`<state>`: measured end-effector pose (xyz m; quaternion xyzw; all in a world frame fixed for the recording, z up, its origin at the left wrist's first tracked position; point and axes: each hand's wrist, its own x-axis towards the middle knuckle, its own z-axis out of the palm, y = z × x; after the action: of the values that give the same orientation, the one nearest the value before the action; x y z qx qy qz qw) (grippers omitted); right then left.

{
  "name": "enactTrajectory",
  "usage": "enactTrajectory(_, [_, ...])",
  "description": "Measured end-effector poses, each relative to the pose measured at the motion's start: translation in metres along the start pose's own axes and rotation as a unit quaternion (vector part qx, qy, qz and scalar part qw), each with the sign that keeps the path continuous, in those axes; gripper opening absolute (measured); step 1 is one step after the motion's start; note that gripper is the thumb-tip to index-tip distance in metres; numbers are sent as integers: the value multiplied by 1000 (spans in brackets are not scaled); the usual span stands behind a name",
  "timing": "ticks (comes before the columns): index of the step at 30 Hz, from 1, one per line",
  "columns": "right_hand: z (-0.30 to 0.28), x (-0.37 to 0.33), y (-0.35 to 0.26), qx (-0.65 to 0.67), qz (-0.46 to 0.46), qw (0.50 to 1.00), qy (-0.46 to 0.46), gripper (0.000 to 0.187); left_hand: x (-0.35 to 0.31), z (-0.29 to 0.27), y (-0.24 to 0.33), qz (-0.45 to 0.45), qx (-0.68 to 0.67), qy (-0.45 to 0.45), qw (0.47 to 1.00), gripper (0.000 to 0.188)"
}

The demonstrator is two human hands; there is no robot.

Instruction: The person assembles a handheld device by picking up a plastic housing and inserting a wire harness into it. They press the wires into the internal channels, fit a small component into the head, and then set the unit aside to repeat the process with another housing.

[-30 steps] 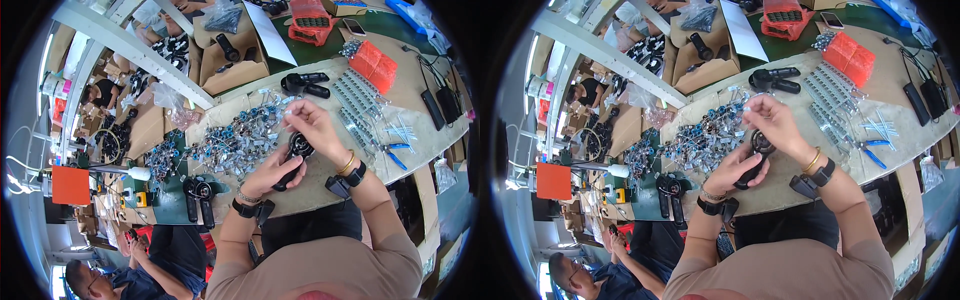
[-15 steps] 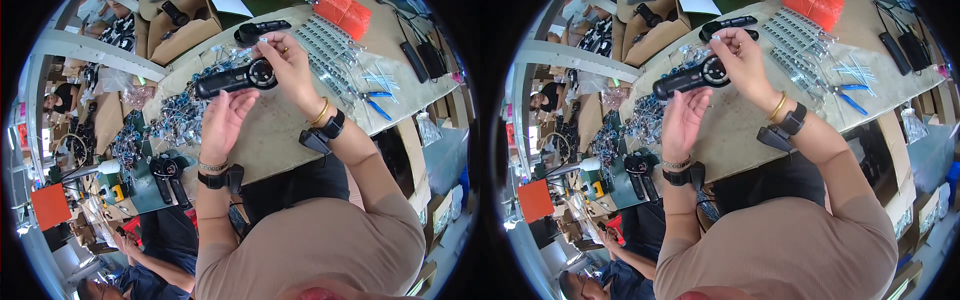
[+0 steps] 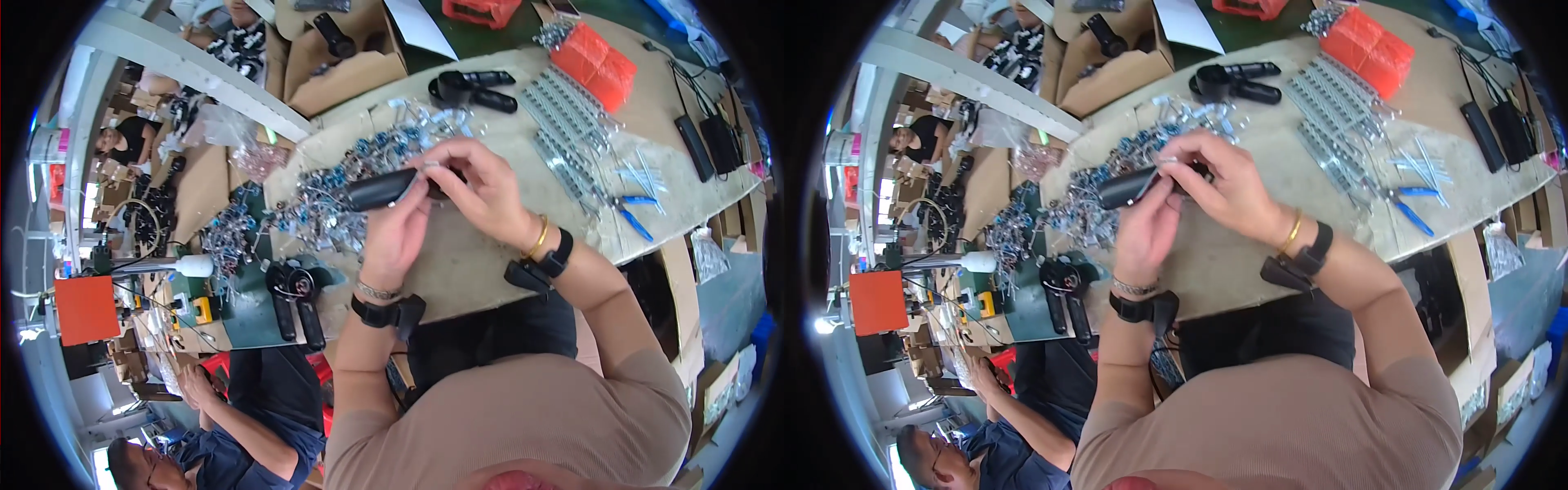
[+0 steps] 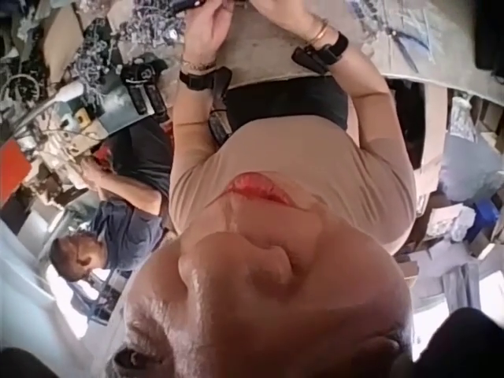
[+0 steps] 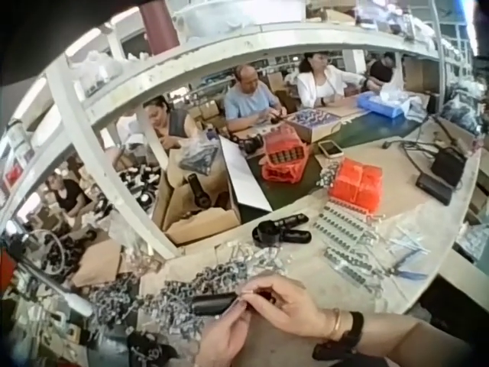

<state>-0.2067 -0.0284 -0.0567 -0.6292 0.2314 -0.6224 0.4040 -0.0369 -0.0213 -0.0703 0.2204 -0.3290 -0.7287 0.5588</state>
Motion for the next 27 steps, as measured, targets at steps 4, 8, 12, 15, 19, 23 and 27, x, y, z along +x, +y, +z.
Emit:
enactTrajectory(4, [-6,8,1,-58,-30,998,25,20,5,-9,0,26,8,43,999,35])
enactTrajectory(8, [-17,11,-1,-147,-66,985,67,20,5,2,15,61,9,90,994,37])
enactTrajectory(12, [-16,17,-4,-171,-70,979,90,20,6,8,27,68,-25,84,994,38])
enactTrajectory(15, [-15,17,-5,-192,-83,974,93,21,5,8,26,69,5,81,994,39])
enactTrajectory(19, [-16,22,-9,-265,-161,946,97,21,3,6,23,65,53,92,992,40])
enactTrajectory(23, [-18,23,-7,-272,-203,937,82,20,3,6,20,71,64,97,991,41])
enactTrajectory(27, [-17,21,-7,-281,-189,937,80,20,3,7,16,94,91,117,985,41])
